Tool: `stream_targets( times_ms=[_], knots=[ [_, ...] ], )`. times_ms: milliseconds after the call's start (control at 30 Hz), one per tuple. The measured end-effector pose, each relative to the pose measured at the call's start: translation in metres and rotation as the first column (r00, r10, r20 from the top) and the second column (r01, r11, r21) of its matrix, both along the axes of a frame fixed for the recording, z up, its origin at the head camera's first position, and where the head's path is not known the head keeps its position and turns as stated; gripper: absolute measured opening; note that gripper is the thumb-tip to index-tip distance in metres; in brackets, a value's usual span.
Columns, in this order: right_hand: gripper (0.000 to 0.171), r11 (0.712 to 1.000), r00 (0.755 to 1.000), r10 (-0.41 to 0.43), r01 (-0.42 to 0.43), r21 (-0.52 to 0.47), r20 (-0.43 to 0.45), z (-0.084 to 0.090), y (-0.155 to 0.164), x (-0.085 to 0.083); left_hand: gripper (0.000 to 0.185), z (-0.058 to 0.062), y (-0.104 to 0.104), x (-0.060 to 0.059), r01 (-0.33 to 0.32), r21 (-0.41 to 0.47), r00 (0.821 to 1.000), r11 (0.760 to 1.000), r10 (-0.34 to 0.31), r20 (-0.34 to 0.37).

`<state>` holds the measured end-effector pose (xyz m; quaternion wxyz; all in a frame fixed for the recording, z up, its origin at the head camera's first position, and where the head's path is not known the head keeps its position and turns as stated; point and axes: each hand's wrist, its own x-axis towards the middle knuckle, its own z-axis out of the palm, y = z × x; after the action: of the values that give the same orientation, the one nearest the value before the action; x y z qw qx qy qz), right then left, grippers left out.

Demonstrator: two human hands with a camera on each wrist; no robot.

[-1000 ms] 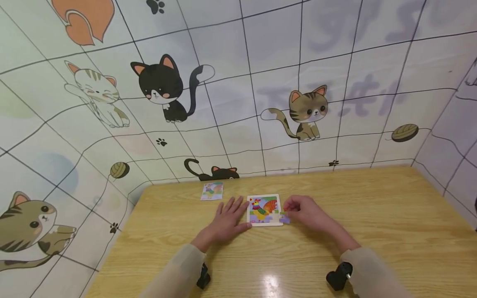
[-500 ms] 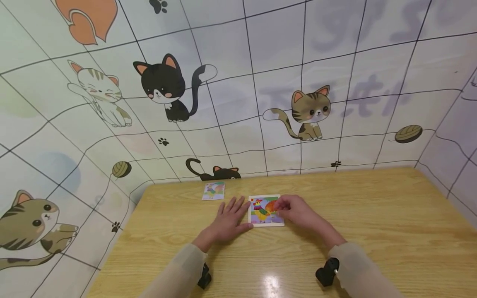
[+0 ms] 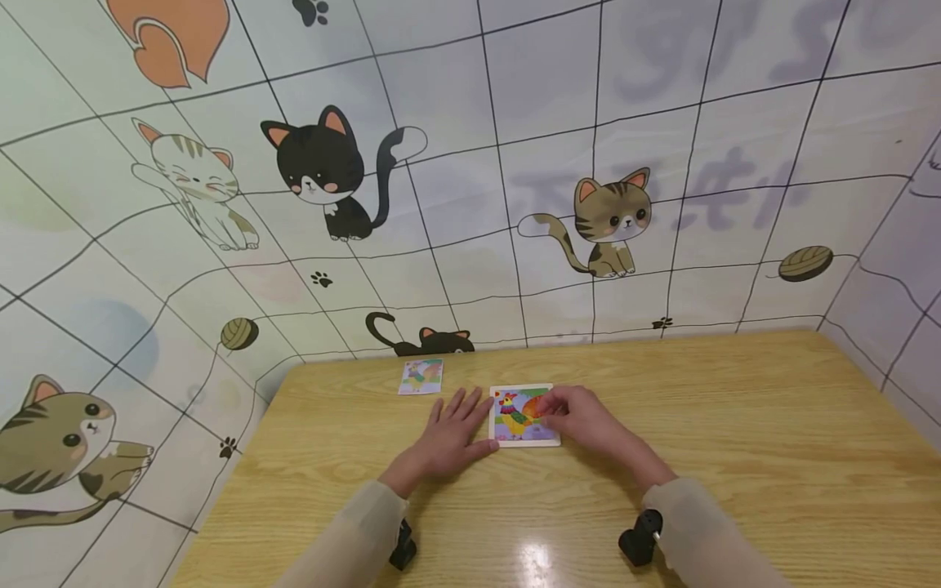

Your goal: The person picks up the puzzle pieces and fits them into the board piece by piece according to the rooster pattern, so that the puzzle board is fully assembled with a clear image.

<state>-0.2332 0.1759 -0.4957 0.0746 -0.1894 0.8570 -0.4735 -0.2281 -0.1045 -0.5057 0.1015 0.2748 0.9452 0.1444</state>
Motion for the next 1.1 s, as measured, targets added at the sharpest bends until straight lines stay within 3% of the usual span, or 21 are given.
stream_targets(
  times_ms=[733,1100],
  knots=[
    [0.015,0.995,0.998,-0.059,0.062,0.078,-0.033,-0.0056,-0.0049,0.0051,0.076,0.0007,0.0001,-0.0006,-0.002,-0.015,1.0,1.0,0.002,-0.008],
    [0.023,0.991,0.993,-0.009,0.024,0.13,-0.119,-0.0081,0.0032,0.0056,0.076,0.0012,0.0005,-0.0009,-0.006,-0.019,1.0,1.0,0.005,-0.02]
  ],
)
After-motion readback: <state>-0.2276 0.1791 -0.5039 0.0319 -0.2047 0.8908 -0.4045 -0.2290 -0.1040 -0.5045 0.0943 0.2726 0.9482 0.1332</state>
